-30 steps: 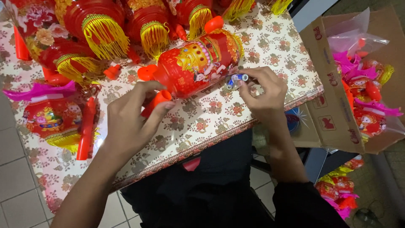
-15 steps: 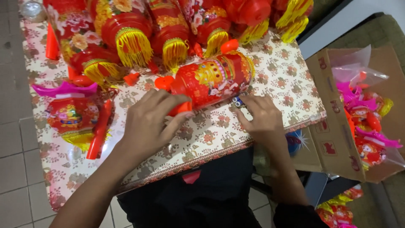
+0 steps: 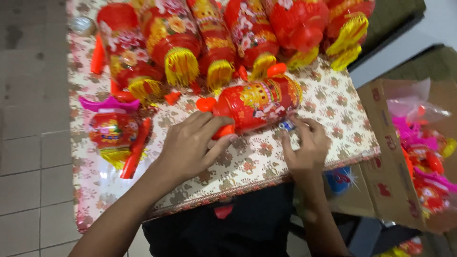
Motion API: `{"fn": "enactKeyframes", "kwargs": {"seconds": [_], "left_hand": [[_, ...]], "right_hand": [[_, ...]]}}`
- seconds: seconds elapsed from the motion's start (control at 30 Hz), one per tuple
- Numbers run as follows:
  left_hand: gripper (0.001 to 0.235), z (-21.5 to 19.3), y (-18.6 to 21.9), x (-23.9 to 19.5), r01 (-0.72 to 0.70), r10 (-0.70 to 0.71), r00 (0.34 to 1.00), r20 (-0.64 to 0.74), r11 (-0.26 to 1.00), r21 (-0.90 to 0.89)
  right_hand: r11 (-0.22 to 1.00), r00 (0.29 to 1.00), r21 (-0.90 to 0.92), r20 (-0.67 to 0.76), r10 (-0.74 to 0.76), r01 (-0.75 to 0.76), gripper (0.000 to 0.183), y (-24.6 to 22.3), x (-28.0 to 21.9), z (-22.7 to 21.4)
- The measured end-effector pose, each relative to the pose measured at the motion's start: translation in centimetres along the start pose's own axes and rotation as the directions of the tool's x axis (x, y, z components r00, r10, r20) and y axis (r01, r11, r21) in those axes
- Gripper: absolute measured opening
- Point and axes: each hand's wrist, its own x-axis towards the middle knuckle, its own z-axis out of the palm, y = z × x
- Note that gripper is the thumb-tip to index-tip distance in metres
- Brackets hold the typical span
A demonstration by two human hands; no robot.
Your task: The person attaches a handle and a base cap to decorative lanterns. They insert a red handle through the top of the lantern body and secure an orange cap onto the bottom connector.
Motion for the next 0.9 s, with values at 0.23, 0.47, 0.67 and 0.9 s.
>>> {"fn": "enactKeyframes", "kwargs": {"seconds": [0.23,0.47,0.67,0.9], "left_hand": [[0.030,0.2,-1.3,0.3,0.142,-0.145,0.988,-0.059,0.989,-0.049],[0.032,-3.6,-0.9,1.0,0.166,-0.234,0.914,-0.332,0.961,-0.220],[0.034,-5.2,-1.9,1.6,0.354,-0.351,0.934,-0.074,0.934,0.044],[0.030,-4.1,-3.1,0.5,0.370,-0.464,0.864,0.194,0.847,0.381]], "right_hand": [[0.800,0.969,0.600,0.205,-0.137,-0.014,0.043,-11.4,9.3,-5.9],[0.748,0.828,0.645,0.326,-0.455,0.157,0.065,-15.9,14.1,-7.4],[0.761,0.643,0.361,0.408,-0.649,0.539,0.052,-12.4,14.1,-1.2],[0.759,0.665,0.293,0.366,-0.651,0.582,0.037,-10.6,14.1,1.9]]}}
